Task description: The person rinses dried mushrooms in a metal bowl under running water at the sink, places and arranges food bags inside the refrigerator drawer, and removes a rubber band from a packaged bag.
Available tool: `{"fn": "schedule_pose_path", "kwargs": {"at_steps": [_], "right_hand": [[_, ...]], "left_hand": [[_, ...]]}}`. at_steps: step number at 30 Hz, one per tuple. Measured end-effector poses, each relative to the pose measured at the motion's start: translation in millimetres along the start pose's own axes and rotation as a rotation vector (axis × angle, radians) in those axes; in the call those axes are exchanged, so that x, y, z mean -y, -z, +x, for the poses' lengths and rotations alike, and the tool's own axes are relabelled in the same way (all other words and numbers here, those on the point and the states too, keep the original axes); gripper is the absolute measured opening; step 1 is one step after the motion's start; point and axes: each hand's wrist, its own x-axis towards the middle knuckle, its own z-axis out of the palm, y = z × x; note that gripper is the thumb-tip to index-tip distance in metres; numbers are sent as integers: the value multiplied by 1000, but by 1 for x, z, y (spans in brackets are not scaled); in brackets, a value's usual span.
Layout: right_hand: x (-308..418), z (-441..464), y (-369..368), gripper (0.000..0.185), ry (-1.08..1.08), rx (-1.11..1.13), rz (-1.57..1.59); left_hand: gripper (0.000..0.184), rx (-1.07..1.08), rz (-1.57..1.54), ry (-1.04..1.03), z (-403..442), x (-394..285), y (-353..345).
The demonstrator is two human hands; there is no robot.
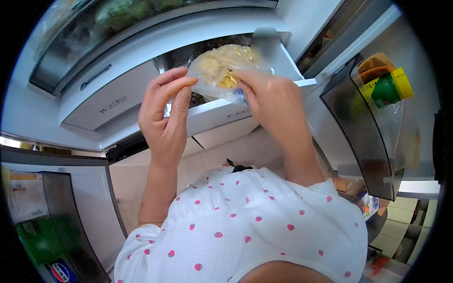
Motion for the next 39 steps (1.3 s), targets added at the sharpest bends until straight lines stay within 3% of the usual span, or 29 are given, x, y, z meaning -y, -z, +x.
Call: {"fn": "schedule_pose_path", "kwargs": {"at_steps": [2,6,9,11,15,21,24,29,32,39], "right_hand": [[1,13,-2,22,77,64,-158],[-1,32,-25,23,195,65,-138],[-9,46,-38,14,168,15,-246],[-11,54,-34,24,-28,126,-225],[-11,53,-20,30,-53,218,-267],[-25,50,-17,23,-114,229,-197],[-34,44,-17,19,-90,153,-42],[-39,43,-21,18,-75,-160,194],[-33,48,-22,22,-7,-133,336],[-20,60,-43,30,167,39,-22]], "left_hand": [[10,-22,2,-38,4,0,-4],[10,-35,13,-88,4,3,-5],[10,-8,51,-76,2,3,-4],[11,-7,53,-44,1,5,-2],[12,34,123,8,0,13,4],[11,29,96,69,6,18,3],[10,6,78,62,9,21,1],[10,-3,55,113,10,21,-1],[10,-5,35,124,9,22,-2],[10,-28,14,112,7,26,-2]]}}
